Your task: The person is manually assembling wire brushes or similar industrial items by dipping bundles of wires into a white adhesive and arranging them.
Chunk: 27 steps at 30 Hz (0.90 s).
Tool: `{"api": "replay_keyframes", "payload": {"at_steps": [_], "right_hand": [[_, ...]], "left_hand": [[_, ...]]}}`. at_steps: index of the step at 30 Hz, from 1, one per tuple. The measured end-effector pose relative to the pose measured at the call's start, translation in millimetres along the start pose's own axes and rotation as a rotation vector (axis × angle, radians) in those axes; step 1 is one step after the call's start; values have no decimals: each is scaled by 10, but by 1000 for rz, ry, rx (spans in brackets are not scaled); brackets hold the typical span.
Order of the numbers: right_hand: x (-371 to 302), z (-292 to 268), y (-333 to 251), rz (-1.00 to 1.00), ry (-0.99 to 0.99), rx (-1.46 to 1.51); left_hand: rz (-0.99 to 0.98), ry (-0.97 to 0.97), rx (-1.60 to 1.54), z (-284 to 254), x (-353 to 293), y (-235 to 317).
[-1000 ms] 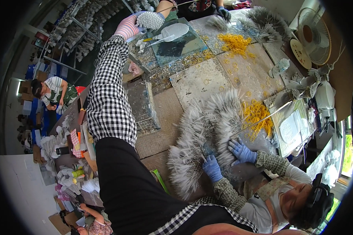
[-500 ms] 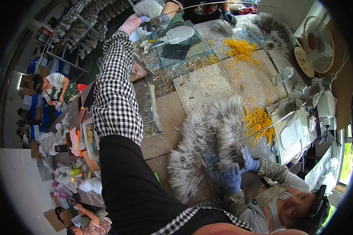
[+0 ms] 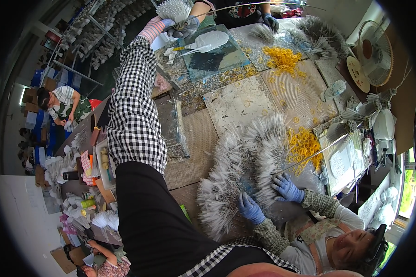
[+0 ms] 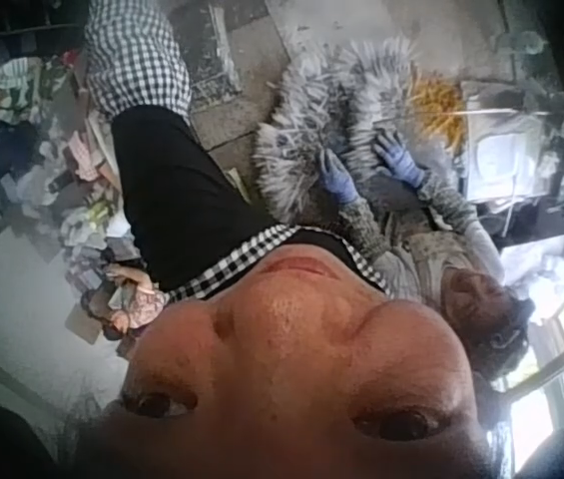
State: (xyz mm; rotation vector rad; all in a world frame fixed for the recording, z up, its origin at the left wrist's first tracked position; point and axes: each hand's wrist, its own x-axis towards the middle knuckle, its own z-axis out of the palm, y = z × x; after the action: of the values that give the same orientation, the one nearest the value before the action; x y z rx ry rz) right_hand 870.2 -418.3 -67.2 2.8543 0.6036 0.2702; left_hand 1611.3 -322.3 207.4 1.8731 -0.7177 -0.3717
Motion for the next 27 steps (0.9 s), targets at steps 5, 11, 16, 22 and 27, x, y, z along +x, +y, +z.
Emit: {"api": "replay_keyframes", "payload": {"at_steps": [5, 11, 16, 22, 27], "right_hand": [[-6, -346, 35, 55, -44, 57], [148, -489, 213, -59, -8, 91], [-1, 12, 38, -42, -77, 107], [-173, -216, 138, -2, -4, 133], [-312, -715, 271, -89, 124, -62]], "left_hand": [[97, 92, 73, 120, -153, 66], [31, 17, 151, 168, -133, 135], [136, 49, 149, 92, -76, 18], [116, 50, 225, 131, -80, -35], [103, 21, 214, -26, -59, -115]]}}
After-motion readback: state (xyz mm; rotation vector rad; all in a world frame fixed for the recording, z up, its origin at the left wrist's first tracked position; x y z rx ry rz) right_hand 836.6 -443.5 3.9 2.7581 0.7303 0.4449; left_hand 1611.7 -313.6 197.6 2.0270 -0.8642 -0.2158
